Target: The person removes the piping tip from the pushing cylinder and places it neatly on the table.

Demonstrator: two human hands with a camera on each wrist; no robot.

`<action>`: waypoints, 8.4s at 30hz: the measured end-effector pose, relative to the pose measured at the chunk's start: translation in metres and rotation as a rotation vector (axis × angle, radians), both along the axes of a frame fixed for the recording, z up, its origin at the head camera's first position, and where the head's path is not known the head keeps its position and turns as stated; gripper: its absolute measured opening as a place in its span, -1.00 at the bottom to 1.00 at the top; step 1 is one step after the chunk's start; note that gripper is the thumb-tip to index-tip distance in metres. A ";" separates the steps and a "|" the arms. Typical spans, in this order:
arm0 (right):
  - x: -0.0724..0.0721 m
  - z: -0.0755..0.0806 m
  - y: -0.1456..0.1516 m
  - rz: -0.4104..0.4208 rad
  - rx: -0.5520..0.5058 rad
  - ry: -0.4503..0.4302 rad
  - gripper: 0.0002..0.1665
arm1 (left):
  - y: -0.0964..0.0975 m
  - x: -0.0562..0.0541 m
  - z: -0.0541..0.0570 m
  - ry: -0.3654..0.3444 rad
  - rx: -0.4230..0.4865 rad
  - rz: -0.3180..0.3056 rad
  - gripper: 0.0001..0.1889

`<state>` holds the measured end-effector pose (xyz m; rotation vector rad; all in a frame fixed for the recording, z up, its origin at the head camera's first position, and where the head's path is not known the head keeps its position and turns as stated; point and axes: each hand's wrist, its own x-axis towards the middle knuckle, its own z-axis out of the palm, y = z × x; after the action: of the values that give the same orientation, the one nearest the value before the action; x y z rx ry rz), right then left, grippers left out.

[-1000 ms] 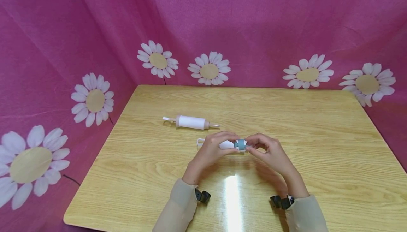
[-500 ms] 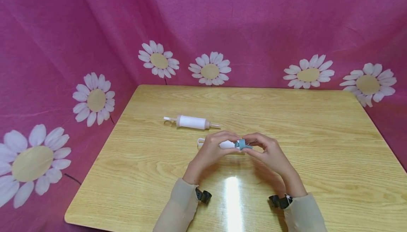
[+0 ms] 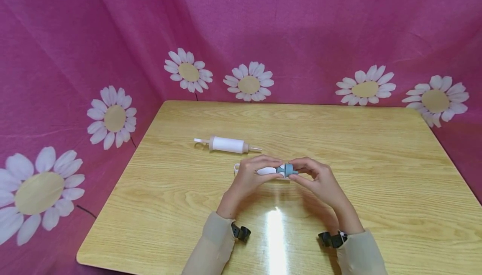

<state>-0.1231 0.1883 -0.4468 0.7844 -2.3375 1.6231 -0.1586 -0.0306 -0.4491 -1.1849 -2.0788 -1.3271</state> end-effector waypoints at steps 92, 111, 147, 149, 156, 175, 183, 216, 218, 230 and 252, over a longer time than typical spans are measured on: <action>0.017 -0.017 0.112 -0.291 0.095 -0.150 -0.68 | 0.078 -0.014 -0.029 -0.074 -0.027 -0.001 -0.76; 0.002 -0.018 0.126 -0.269 0.440 -0.065 -0.71 | 0.088 -0.015 -0.031 -0.110 -0.069 -0.010 -0.76; -0.009 -0.022 0.124 -0.162 0.702 -0.041 -0.77 | 0.104 -0.017 -0.033 -0.076 -0.429 0.132 -0.75; -0.009 -0.022 0.124 -0.163 0.710 -0.051 -0.76 | 0.105 -0.016 -0.032 -0.085 -0.488 0.155 -0.75; -0.009 -0.020 0.124 -0.156 0.713 -0.090 -0.73 | 0.109 -0.013 -0.030 -0.063 -0.606 0.236 -0.73; -0.010 -0.020 0.126 -0.146 0.711 -0.109 -0.72 | 0.118 -0.012 -0.030 -0.044 -0.790 0.323 -0.74; -0.009 -0.022 0.125 -0.151 0.711 -0.089 -0.75 | 0.120 -0.012 -0.030 -0.053 -0.819 0.291 -0.78; -0.011 -0.020 0.118 -0.188 0.697 -0.183 -0.57 | 0.111 -0.011 -0.030 -0.032 -0.830 0.320 -0.67; -0.011 -0.019 0.117 -0.194 0.687 -0.196 -0.55 | 0.109 -0.010 -0.030 -0.011 -0.804 0.329 -0.65; -0.013 -0.018 0.106 -0.235 0.632 -0.094 -0.61 | 0.098 -0.005 -0.028 0.083 -0.592 0.383 -0.67; -0.022 -0.021 0.074 -0.302 0.478 0.072 -0.56 | 0.035 -0.017 -0.008 -0.006 -0.110 0.334 -0.61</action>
<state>-0.1451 0.2623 -0.4674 0.5152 -2.6661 0.9135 -0.1758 0.0039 -0.4569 -0.8261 -2.2573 -1.0745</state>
